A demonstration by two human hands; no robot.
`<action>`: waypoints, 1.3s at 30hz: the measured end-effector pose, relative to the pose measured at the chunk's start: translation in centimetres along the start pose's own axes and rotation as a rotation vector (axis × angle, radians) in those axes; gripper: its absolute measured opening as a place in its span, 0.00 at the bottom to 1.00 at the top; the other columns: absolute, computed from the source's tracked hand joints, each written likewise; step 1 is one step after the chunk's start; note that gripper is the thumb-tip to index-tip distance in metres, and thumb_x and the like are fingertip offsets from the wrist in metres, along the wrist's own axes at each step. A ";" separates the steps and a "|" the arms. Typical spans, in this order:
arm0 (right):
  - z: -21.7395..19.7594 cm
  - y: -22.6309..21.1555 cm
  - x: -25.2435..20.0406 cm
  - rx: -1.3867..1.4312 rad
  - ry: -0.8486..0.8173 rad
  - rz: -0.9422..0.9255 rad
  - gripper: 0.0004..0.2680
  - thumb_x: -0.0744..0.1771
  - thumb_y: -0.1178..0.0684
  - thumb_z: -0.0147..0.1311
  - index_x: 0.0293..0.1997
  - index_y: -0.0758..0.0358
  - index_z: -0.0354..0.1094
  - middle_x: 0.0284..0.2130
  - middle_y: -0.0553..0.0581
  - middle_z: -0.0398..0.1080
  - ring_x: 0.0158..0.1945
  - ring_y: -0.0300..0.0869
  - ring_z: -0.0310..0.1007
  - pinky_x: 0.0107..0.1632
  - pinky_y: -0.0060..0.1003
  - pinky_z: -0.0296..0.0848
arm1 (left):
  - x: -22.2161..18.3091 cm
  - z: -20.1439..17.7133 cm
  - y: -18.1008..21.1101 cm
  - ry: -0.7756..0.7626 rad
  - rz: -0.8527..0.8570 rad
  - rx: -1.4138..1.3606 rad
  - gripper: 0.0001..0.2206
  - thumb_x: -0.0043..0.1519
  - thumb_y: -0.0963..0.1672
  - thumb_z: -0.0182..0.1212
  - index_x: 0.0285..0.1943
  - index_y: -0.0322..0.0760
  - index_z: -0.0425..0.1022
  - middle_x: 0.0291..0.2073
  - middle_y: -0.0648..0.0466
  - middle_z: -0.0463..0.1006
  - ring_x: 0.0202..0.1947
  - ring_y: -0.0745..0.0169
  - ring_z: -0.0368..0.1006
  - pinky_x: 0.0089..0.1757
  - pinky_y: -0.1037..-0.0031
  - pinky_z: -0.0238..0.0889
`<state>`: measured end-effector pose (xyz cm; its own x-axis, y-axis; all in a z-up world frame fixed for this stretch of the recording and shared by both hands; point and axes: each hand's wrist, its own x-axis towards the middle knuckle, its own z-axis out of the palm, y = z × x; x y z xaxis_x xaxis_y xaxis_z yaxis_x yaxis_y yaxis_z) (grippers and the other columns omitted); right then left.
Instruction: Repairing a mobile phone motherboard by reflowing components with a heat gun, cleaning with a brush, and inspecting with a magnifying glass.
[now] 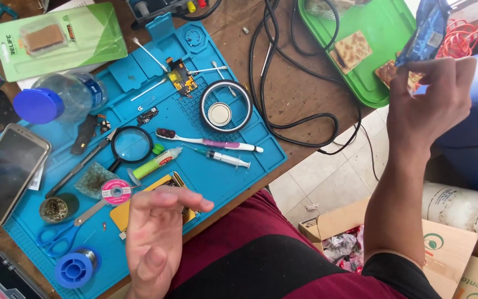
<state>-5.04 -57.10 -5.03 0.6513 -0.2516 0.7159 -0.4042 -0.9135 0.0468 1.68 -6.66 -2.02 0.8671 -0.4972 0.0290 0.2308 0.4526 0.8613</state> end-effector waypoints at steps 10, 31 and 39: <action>-0.5 -3.1 -1.1 0.166 -0.171 0.101 0.08 0.80 0.62 0.72 0.70 0.65 0.88 0.45 0.56 0.73 0.35 0.46 0.63 0.35 0.48 0.60 | 0.8 0.3 1.1 0.079 0.464 0.067 0.11 0.81 0.51 0.64 0.53 0.45 0.74 0.37 0.57 0.80 0.36 0.62 0.77 0.42 0.75 0.73; -4.4 -25.3 -0.2 1.120 -0.881 -0.301 0.10 0.78 0.52 0.59 0.59 0.72 0.75 0.46 0.64 0.81 0.32 0.42 0.67 0.43 0.39 0.66 | -3.0 -7.1 -1.4 0.205 0.823 0.941 0.14 0.77 0.54 0.58 0.52 0.43 0.76 0.31 0.59 0.73 0.22 0.64 0.61 0.34 0.64 0.54; -3.3 -25.3 0.0 1.148 -0.873 -0.364 0.07 0.76 0.56 0.66 0.53 0.71 0.77 0.36 0.60 0.76 0.31 0.43 0.62 0.40 0.40 0.61 | -1.9 -5.6 -0.8 0.314 0.800 1.003 0.13 0.77 0.53 0.53 0.44 0.49 0.75 0.21 0.66 0.73 0.18 0.67 0.60 0.49 0.63 0.66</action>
<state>3.06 -32.97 -3.93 0.9406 0.3124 0.1328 0.3057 -0.6093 -0.7316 2.35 -1.93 -5.60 0.7064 -0.0970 0.7012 -0.6968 -0.2694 0.6647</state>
